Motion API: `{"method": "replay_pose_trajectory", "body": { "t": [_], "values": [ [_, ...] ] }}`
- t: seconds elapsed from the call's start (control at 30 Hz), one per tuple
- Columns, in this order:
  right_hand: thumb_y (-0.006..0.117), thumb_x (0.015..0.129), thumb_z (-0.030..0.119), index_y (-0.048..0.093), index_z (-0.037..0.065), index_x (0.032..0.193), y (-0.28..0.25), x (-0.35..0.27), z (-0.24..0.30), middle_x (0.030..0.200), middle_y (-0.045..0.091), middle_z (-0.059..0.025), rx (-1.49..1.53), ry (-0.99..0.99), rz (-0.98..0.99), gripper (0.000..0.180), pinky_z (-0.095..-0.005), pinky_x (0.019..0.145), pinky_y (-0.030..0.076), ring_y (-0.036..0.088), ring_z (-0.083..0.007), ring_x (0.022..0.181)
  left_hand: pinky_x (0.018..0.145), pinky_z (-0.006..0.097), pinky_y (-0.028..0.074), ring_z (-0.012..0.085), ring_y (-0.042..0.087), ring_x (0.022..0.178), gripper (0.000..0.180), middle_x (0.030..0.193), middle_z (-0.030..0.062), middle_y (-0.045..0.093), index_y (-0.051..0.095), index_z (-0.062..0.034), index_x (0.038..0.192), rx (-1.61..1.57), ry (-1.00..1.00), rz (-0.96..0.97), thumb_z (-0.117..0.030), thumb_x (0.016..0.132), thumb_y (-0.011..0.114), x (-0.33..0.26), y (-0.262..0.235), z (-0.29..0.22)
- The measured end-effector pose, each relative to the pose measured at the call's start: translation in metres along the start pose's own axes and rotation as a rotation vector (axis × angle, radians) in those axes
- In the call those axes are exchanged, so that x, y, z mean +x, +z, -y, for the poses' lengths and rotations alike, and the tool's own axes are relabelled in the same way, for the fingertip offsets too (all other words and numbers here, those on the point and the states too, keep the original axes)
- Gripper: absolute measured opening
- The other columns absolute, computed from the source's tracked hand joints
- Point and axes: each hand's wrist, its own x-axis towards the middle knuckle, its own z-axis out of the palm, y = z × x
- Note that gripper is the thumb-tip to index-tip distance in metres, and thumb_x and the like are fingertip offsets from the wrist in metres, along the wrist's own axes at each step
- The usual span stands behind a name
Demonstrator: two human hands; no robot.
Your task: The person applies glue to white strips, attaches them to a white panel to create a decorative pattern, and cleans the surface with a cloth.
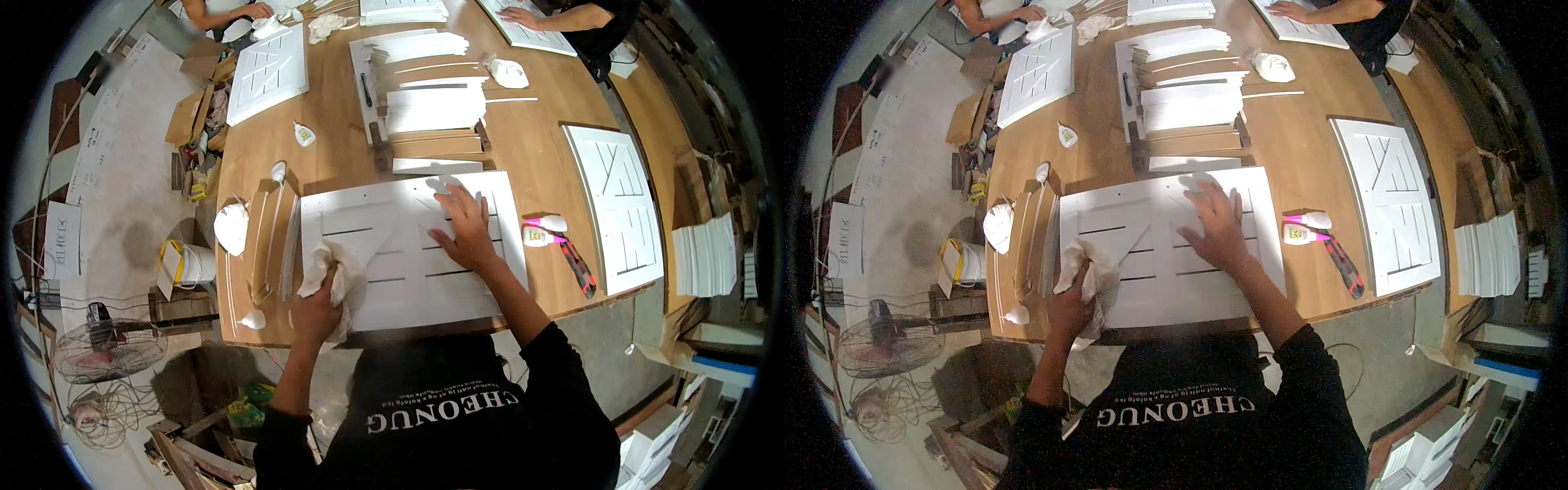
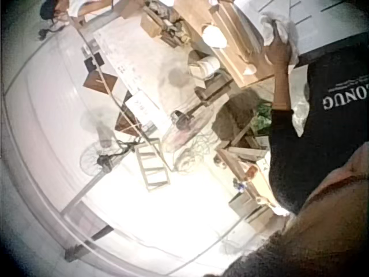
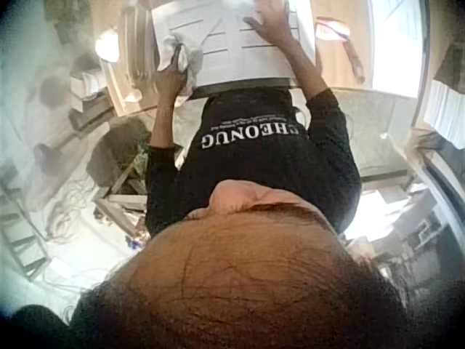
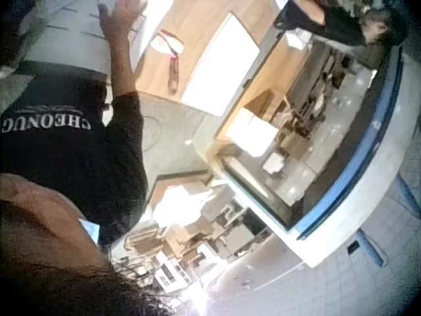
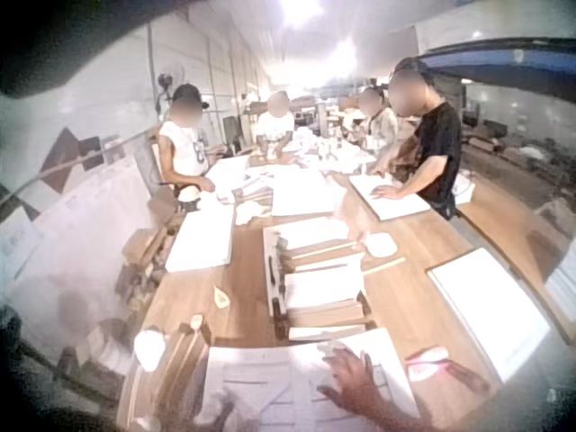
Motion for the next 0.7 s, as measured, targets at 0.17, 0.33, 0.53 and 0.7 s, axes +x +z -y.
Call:
{"method": "replay_pose_trajectory", "body": {
  "t": [0.17,0.33,0.53,0.7],
  "values": [
    [0.073,0.073,0.026,0.047,0.013,0.127,-0.008,0.003,-0.019,0.137,0.038,-0.0115,-0.166,0.037,-0.118,0.061,-0.0645,0.104,0.015,0.031,-0.0329,0.132,0.079,0.044,0.048,0.0333,0.060,0.096,0.068,0.112,0.0150,0.062,0.051,-0.0198,0.130,-0.189,-0.315,0.436,-0.018,0.064,0.069,0.015,-0.025,-0.010],
    [0.066,0.079,0.040,0.036,0.014,0.135,-0.031,0.006,-0.055,0.141,0.034,-0.0175,-0.370,0.388,-0.140,0.069,-0.0579,0.103,0.027,0.034,-0.0372,0.130,0.107,0.052,0.025,0.0387,0.028,0.132,0.071,0.141,0.0205,0.033,0.051,-0.0077,0.126,-0.252,0.110,0.238,-0.012,0.058,0.074,0.008,-0.008,-0.020],
    [0.068,0.077,0.043,0.026,0.009,0.141,-0.032,0.004,-0.061,0.142,0.030,-0.0241,-0.126,0.534,-0.001,0.083,-0.0405,0.102,0.037,0.040,-0.0396,0.125,0.101,0.046,0.036,0.0386,0.045,0.119,0.066,0.127,0.0201,0.049,0.055,-0.0029,0.119,-0.281,0.042,0.185,-0.013,0.058,0.075,0.018,0.011,-0.016],
    [0.074,0.073,0.037,0.016,0.000,0.144,-0.059,-0.014,-0.082,0.145,0.027,-0.0242,0.346,0.479,-0.020,0.098,-0.0357,0.109,0.026,0.029,-0.0332,0.135,0.095,0.043,0.039,0.0357,0.051,0.112,0.060,0.124,0.0183,0.054,0.059,-0.0082,0.117,-0.271,0.061,0.325,-0.012,0.059,0.074,0.059,-0.017,-0.021]
  ]
}}
